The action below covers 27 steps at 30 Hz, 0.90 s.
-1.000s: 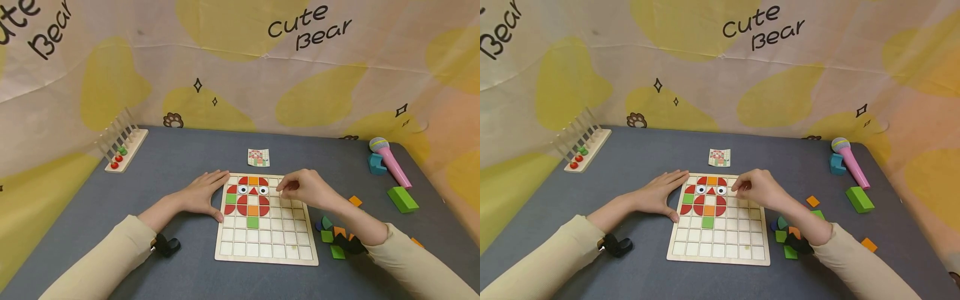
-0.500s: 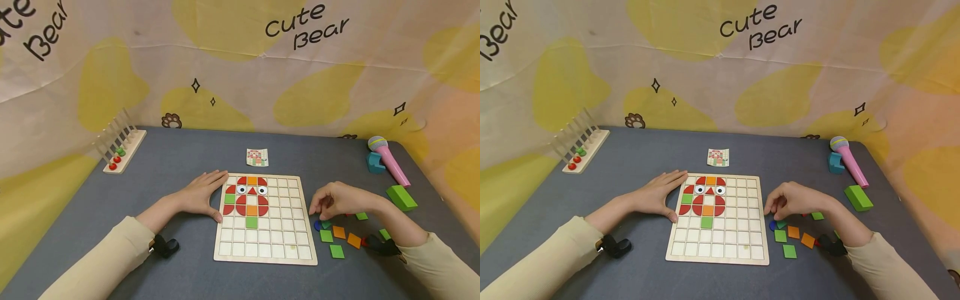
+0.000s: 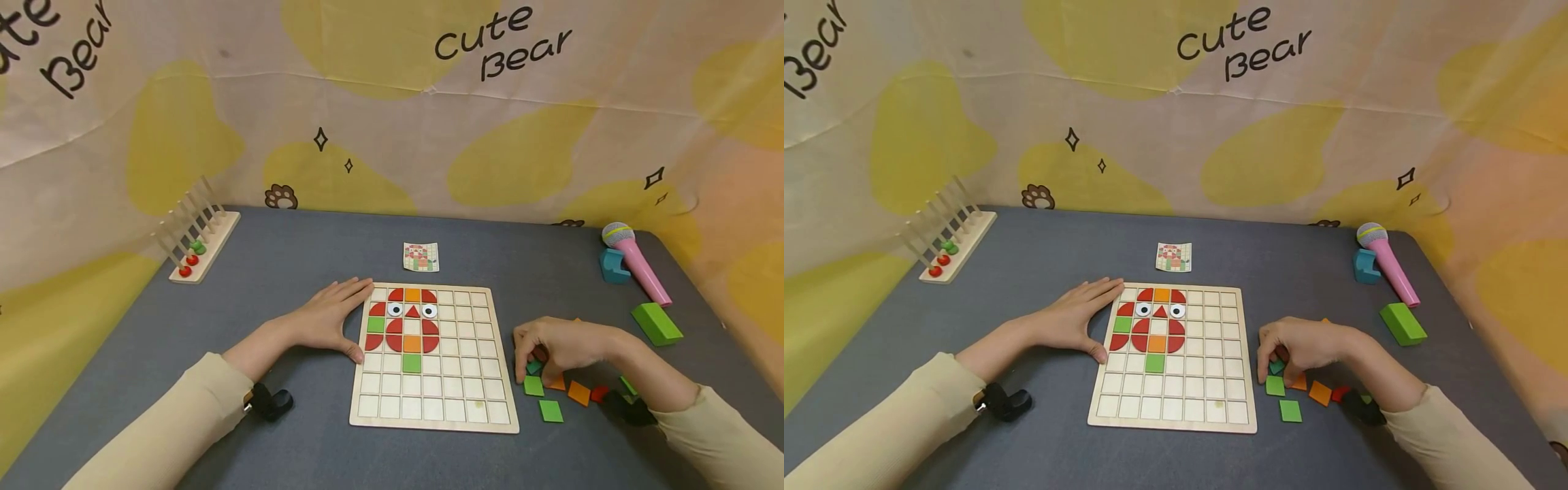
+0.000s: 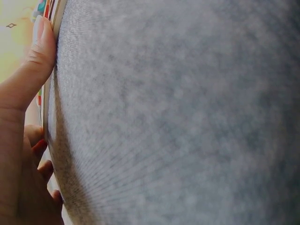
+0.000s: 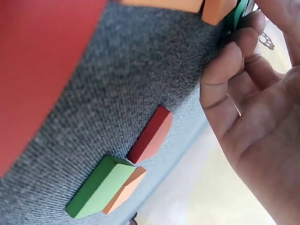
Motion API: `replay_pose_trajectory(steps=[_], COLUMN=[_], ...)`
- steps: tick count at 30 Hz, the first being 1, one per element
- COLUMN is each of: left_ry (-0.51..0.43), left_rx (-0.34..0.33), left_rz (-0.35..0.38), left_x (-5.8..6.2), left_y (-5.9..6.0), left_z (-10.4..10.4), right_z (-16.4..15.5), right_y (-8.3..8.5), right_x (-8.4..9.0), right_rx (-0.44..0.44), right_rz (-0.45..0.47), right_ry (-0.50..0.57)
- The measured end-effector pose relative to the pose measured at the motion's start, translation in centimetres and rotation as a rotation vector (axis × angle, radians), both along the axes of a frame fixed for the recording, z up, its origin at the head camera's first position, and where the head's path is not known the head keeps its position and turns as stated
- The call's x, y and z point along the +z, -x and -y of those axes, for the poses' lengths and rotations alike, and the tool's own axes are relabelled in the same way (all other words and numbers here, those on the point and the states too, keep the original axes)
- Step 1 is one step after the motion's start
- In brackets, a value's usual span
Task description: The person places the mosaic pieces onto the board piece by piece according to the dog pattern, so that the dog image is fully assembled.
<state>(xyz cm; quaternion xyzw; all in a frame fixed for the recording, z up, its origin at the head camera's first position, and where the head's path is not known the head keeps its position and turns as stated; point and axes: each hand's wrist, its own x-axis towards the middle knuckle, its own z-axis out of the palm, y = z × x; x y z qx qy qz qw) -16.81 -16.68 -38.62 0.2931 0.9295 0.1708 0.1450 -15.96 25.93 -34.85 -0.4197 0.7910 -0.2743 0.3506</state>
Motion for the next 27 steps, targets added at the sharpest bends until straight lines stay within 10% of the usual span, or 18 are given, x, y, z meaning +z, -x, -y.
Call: replay_pose_trajectory(steps=[9,18,27], left_ry=[-0.008,-0.011,-0.007], left_rx=[-0.011,-0.008,-0.005], left_rz=[-0.013,-0.005,-0.001], left_x=[0.2,0.2,0.2], left_y=[-0.1,-0.1,0.0], left_z=[-0.1,-0.1,-0.1], right_z=[0.5,1.0,3.1], right_y=[-0.2,-0.1,-0.1], right_x=[0.4,0.9,1.2], right_rx=[-0.042,-0.097,-0.150], right_rz=[-0.104,0.001,-0.038], right_ry=[-0.088,-0.090,0.038])
